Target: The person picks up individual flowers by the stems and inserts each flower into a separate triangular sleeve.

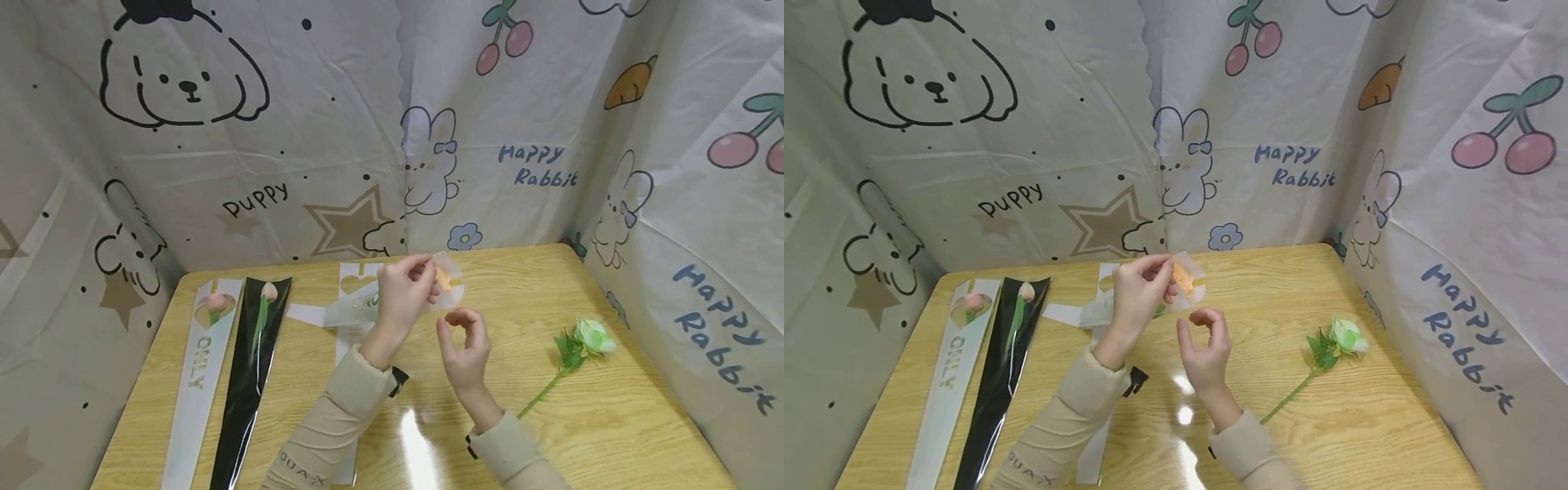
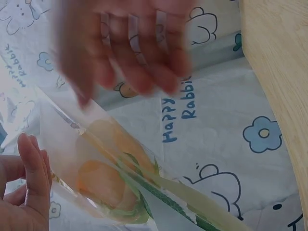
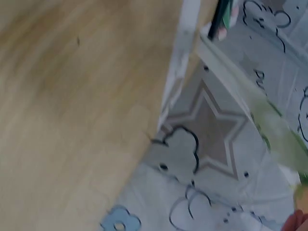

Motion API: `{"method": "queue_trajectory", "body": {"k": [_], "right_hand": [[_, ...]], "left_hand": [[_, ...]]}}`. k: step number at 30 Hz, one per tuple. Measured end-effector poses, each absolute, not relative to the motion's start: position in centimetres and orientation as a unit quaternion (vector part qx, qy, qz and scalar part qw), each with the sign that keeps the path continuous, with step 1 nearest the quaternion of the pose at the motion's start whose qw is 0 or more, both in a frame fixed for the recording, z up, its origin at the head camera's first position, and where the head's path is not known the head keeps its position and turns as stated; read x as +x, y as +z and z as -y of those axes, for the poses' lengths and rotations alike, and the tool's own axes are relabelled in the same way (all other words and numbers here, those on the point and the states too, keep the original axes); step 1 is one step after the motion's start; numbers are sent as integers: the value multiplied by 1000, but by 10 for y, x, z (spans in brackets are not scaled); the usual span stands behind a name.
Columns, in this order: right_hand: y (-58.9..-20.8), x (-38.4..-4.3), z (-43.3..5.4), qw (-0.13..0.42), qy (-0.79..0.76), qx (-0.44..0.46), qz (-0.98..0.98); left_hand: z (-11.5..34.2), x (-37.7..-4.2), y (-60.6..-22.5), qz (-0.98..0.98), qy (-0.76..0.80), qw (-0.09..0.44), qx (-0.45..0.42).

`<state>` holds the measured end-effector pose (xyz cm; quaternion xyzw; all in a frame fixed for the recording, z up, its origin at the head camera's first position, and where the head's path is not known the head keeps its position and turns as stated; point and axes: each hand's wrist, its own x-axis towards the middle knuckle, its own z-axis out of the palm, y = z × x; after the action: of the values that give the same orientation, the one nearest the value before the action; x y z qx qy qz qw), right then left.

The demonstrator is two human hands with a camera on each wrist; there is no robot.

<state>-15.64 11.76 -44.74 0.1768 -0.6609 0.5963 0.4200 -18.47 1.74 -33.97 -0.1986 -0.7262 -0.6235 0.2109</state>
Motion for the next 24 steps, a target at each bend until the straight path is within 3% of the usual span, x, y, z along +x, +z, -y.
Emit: {"method": "queue_trajectory", "body": {"k": [4, 8, 19, 24], "right_hand": [[-452, -153, -99, 351, 598, 142, 706], [-455, -155, -87, 322, 596, 117, 726], [-461, -158, -77, 372, 526, 117, 755], [-460, -158, -79, 363, 529, 134, 756]], "left_hand": [[-19, -180, -338, 728, -628, 196, -193], [-23, -191, -356, 726, -633, 186, -191], [-24, -199, -368, 760, -596, 161, -203], [-12, -214, -373, 773, -570, 178, -214]]}}
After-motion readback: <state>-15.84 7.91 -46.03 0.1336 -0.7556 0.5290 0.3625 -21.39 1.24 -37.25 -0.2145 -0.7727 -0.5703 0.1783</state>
